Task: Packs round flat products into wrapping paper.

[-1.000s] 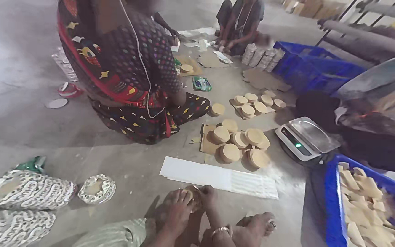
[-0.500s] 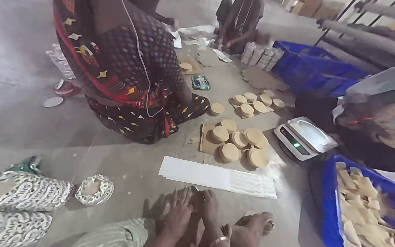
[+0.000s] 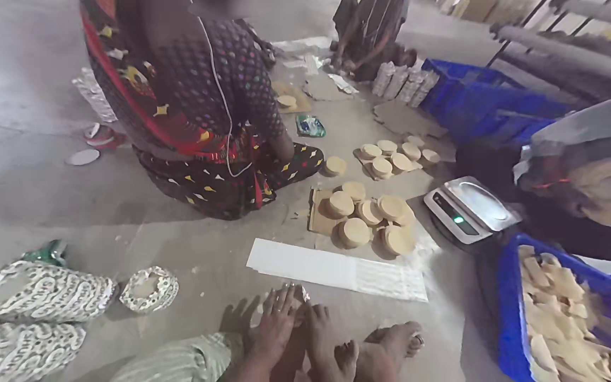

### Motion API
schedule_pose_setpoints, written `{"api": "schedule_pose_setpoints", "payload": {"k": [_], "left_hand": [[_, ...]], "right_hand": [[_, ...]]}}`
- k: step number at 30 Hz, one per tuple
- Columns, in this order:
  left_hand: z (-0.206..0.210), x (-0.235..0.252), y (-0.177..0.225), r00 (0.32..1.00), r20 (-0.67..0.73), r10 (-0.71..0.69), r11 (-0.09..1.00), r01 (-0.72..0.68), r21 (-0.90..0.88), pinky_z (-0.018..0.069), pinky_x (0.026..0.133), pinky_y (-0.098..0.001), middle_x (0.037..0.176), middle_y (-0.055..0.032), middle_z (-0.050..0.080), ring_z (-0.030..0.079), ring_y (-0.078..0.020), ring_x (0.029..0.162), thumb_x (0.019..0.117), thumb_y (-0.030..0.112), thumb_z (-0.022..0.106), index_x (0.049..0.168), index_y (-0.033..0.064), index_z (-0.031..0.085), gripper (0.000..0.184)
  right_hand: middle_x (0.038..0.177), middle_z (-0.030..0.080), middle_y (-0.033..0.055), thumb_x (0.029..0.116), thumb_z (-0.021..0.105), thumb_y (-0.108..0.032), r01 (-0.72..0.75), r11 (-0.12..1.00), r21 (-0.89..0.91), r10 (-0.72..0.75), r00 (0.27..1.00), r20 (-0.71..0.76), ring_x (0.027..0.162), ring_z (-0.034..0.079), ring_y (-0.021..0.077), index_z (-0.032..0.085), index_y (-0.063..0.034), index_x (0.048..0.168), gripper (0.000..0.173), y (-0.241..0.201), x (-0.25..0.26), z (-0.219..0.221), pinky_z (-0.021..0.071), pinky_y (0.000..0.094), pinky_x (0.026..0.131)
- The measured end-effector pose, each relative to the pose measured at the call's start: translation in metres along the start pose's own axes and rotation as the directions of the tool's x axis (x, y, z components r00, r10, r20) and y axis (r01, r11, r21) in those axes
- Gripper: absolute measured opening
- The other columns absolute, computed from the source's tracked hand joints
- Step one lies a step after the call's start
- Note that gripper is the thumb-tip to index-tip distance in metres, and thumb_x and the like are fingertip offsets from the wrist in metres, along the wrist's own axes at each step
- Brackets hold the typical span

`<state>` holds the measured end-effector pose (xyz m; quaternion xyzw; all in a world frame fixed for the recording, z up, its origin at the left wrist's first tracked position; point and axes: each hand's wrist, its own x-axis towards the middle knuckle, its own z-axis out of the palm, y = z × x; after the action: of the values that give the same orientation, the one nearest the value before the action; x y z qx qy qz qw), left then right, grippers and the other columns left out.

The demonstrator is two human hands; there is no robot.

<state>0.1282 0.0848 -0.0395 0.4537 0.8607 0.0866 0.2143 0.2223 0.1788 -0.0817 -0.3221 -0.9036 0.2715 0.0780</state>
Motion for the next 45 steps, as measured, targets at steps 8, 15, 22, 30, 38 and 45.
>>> {"api": "schedule_pose_setpoints", "payload": {"k": [8, 15, 22, 30, 38, 45], "left_hand": [[-0.002, -0.002, -0.004, 1.0, 0.001, 0.004, 1.0, -0.004, -0.017, 0.0257, 0.122, -0.0573, 0.153, -0.0217, 0.05, 0.038, -0.042, 0.148, 0.1005, 0.003, 0.055, 0.124, 0.0026, 0.072, 0.029], [-0.009, 0.0, -0.025, 0.97, 0.225, 0.089, 0.995, -0.074, -0.07, 0.0269, 0.123, -0.0542, 0.159, -0.0156, 0.044, 0.034, -0.0365, 0.151, 0.1044, 0.003, 0.047, 0.131, 0.0007, 0.067, 0.033], [-0.022, 0.004, -0.021, 0.937, 0.336, 0.093, 0.993, -0.061, -0.105, 0.0305, 0.12, -0.0562, 0.161, -0.0197, 0.039, 0.031, -0.0405, 0.152, 0.1026, -0.002, 0.048, 0.126, -0.0042, 0.068, 0.031], [-0.013, 0.003, -0.026, 0.951, 0.279, 0.133, 0.978, -0.08, -0.195, 0.0322, 0.119, -0.0589, 0.159, -0.0204, 0.042, 0.033, -0.0412, 0.15, 0.102, -0.004, 0.048, 0.12, -0.0075, 0.069, 0.028], [-0.009, -0.004, -0.031, 0.885, 0.16, -0.438, 0.517, 0.394, -0.76, 0.0405, 0.116, -0.0492, 0.148, -0.0225, 0.052, 0.05, -0.036, 0.138, 0.1019, 0.023, 0.06, 0.143, 0.0011, 0.055, 0.047], [-0.007, 0.006, -0.057, 0.816, 0.371, -0.443, 0.132, 0.469, -0.873, 0.0412, 0.114, -0.0531, 0.138, -0.0195, 0.062, 0.056, -0.0333, 0.133, 0.1041, 0.028, 0.058, 0.133, 0.0069, 0.066, 0.037]], "right_hand": [[0.114, 0.071, 0.0213, 0.0957, 0.065, -0.007, -0.125, 0.955, 0.269, 0.089, 0.986, 0.144, 0.113, 0.066, 0.0361, 0.076, -0.0009, 0.114, 0.022, 0.001, 0.056, -0.02, 0.0501, 0.0497, 0.102], [0.14, 0.062, 0.0179, 0.0941, 0.056, 0.006, 0.169, 0.982, -0.087, -0.128, 0.927, 0.353, 0.131, 0.056, 0.0405, 0.073, -0.0018, 0.124, 0.035, -0.006, 0.006, -0.019, 0.0466, 0.054, 0.106], [0.105, 0.075, 0.0221, 0.0944, 0.063, -0.002, 0.134, 0.969, 0.206, -0.145, 0.989, 0.035, 0.105, 0.071, 0.0399, 0.079, 0.0024, 0.102, 0.018, -0.002, 0.045, -0.013, 0.054, 0.0519, 0.097], [0.103, 0.074, 0.0176, 0.0917, 0.078, -0.026, -0.245, 0.957, 0.158, 0.197, 0.943, 0.269, 0.097, 0.071, 0.0323, 0.078, -0.0014, 0.1, 0.026, -0.015, 0.074, -0.016, 0.0539, 0.0531, 0.092], [0.108, 0.074, 0.0185, 0.0926, 0.077, -0.034, -0.404, 0.909, 0.103, 0.371, 0.896, 0.243, 0.101, 0.071, 0.0358, 0.068, -0.0039, 0.127, 0.046, -0.02, 0.069, -0.01, 0.0531, 0.0575, 0.091], [0.108, 0.071, 0.0274, 0.1004, 0.067, -0.035, -0.4, 0.914, 0.059, 0.372, 0.889, 0.268, 0.102, 0.067, 0.0418, 0.071, 0.0047, 0.114, 0.042, -0.04, 0.065, 0.004, 0.0494, 0.0611, 0.092]]}}
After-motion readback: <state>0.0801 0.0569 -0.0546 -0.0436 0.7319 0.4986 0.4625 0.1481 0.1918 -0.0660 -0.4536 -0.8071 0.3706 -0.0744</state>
